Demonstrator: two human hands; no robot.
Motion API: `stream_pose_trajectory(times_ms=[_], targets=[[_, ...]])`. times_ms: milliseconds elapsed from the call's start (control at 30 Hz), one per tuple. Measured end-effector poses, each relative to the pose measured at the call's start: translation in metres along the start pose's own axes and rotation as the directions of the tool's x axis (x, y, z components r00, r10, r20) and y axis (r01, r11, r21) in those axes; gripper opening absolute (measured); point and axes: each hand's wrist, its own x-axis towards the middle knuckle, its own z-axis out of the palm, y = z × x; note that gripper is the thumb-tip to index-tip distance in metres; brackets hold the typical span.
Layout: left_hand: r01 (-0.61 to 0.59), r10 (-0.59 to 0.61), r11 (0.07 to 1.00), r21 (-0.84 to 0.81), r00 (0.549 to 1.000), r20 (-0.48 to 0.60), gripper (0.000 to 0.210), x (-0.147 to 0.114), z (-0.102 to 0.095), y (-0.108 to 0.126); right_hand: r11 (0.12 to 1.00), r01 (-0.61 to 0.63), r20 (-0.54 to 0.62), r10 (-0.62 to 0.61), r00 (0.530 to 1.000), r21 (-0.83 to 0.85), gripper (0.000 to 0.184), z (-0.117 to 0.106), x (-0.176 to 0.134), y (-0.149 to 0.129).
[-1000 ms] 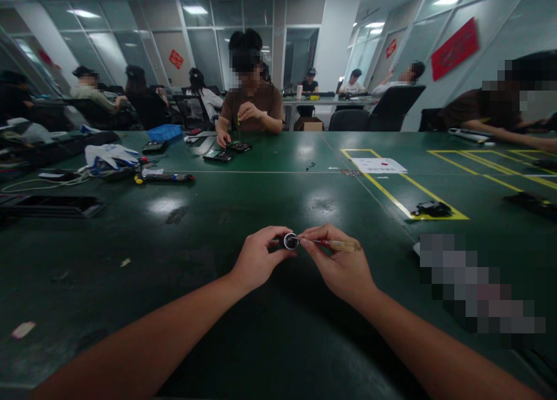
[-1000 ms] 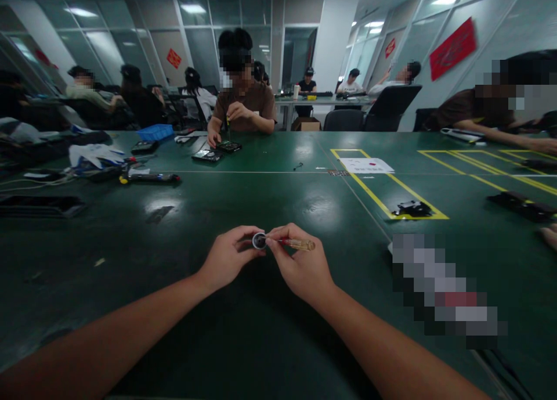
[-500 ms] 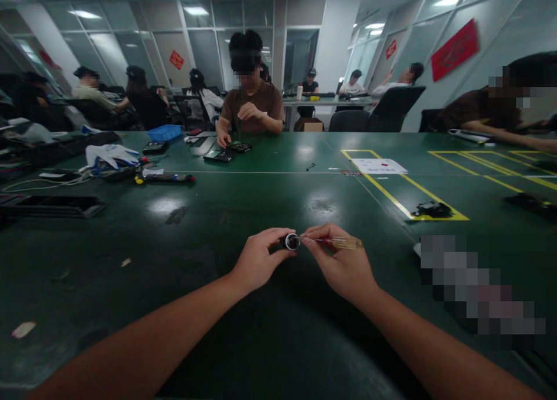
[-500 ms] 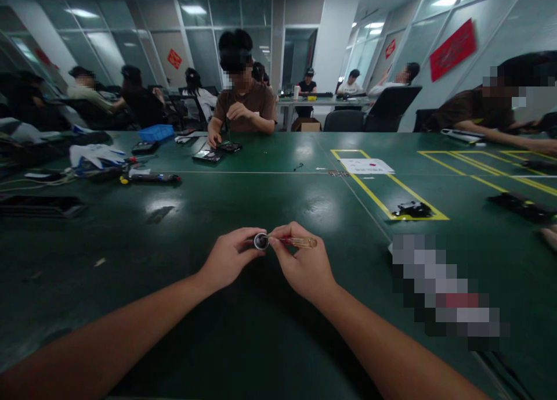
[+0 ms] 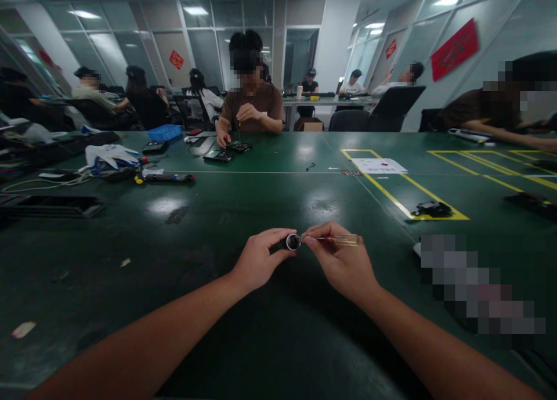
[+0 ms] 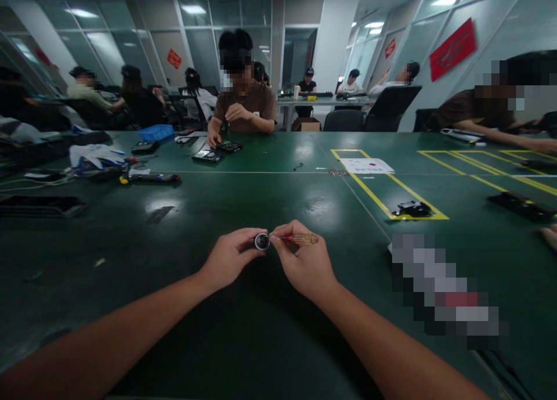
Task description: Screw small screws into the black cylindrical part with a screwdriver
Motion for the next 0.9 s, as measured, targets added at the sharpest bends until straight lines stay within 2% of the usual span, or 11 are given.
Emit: stream_pose_trajectory(times_ms=[633, 900], targets=[[-0.022, 0.022, 0.998, 0.055, 1.000, 0.014, 0.035, 0.0009, -0.0003, 0.0008, 1.000, -0.006, 0.010, 0.006, 1.000, 0.004, 0.005, -0.0017, 0.0006, 0.0014], [-0.038, 0.036, 0.996, 0.083, 0.999, 0.033, 0.035, 0.0007, -0.0013, 0.0022, 0.991, -0.101, 0.028, 0.098, 0.995, 0.089, 0.010, -0.0025, 0.0044, 0.0020]])
